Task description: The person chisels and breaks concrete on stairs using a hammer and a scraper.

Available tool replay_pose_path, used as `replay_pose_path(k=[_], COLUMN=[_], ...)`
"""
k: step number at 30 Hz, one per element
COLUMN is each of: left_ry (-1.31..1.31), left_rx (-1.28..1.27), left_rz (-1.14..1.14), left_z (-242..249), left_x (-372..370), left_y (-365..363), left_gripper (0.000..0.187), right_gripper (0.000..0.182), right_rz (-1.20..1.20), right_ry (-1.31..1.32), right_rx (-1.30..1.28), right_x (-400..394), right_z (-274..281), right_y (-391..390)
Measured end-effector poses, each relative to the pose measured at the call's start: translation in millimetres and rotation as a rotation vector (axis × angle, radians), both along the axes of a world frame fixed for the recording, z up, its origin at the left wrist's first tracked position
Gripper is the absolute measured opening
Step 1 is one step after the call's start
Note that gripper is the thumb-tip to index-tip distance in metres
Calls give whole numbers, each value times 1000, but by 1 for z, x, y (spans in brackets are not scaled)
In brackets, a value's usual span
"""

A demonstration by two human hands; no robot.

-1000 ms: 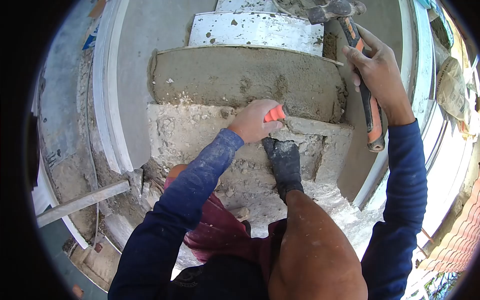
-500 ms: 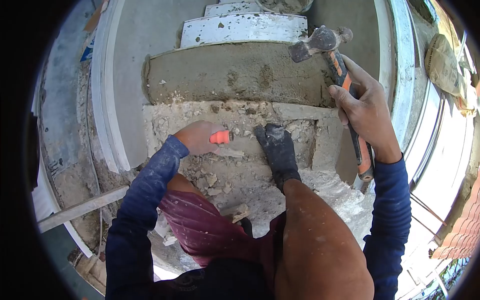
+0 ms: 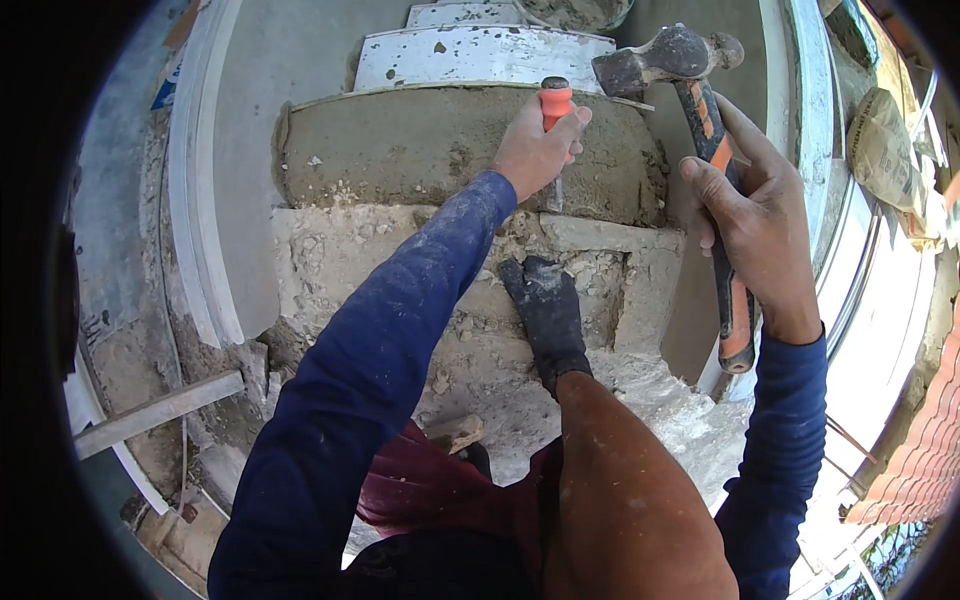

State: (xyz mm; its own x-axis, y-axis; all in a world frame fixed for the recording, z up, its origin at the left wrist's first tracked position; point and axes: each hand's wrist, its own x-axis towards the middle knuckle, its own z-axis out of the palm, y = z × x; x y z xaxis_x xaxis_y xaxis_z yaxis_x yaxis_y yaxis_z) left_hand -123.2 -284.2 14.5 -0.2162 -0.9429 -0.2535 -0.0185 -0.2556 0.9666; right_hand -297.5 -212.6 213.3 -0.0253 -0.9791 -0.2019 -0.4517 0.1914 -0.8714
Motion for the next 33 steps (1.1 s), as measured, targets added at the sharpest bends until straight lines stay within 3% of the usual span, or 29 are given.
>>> replay_pose_path(k=[5, 13, 15, 17, 19, 21, 22, 23, 25, 28, 31, 33], left_ry=[-158, -332, -357, -363, -348, -336, -328, -334, -345, -336, -310, -305], left_rx=[17, 132, 155, 172, 163, 184, 194, 195, 200, 169, 199, 209], left_rz=[17, 84, 36, 14, 27, 35, 47, 52, 60, 85, 56, 40], left_z=[-40, -29, -16, -13, -15, -15, -15, -17, -20, -29, -22, -19], left_x=[-26, -37, -42, -43, -41, -40, -39, -39, -38, -39, -36, -37], left_y=[-14, -18, -20, -17, -18, -17, -18, -18, -17, -17, -18, -17], left_gripper=[47, 54, 52, 50, 48, 48, 48, 48, 48, 50, 46, 46], right_gripper=[56, 54, 52, 41, 46, 50, 53, 58, 54, 47, 38, 44], right_rz=[27, 252, 258, 160, 177, 344, 519, 641, 636, 482, 64, 244], right_ry=[70, 243, 350, 307, 123, 427, 578, 570, 605, 523, 256, 368], right_rx=[17, 100, -102, -281, -161, -100, 129, 204, 258, 81, -155, -160], right_x=[-12, -15, -28, -2, -63, -35, -16, -18, -12, -26, -24, -60], right_z=[-3, -12, -25, -8, -82, -69, -58, -75, -60, -48, -35, -72], right_y=[-19, -108, -176, -193, -242, -216, -187, -176, -188, -225, -255, -263])
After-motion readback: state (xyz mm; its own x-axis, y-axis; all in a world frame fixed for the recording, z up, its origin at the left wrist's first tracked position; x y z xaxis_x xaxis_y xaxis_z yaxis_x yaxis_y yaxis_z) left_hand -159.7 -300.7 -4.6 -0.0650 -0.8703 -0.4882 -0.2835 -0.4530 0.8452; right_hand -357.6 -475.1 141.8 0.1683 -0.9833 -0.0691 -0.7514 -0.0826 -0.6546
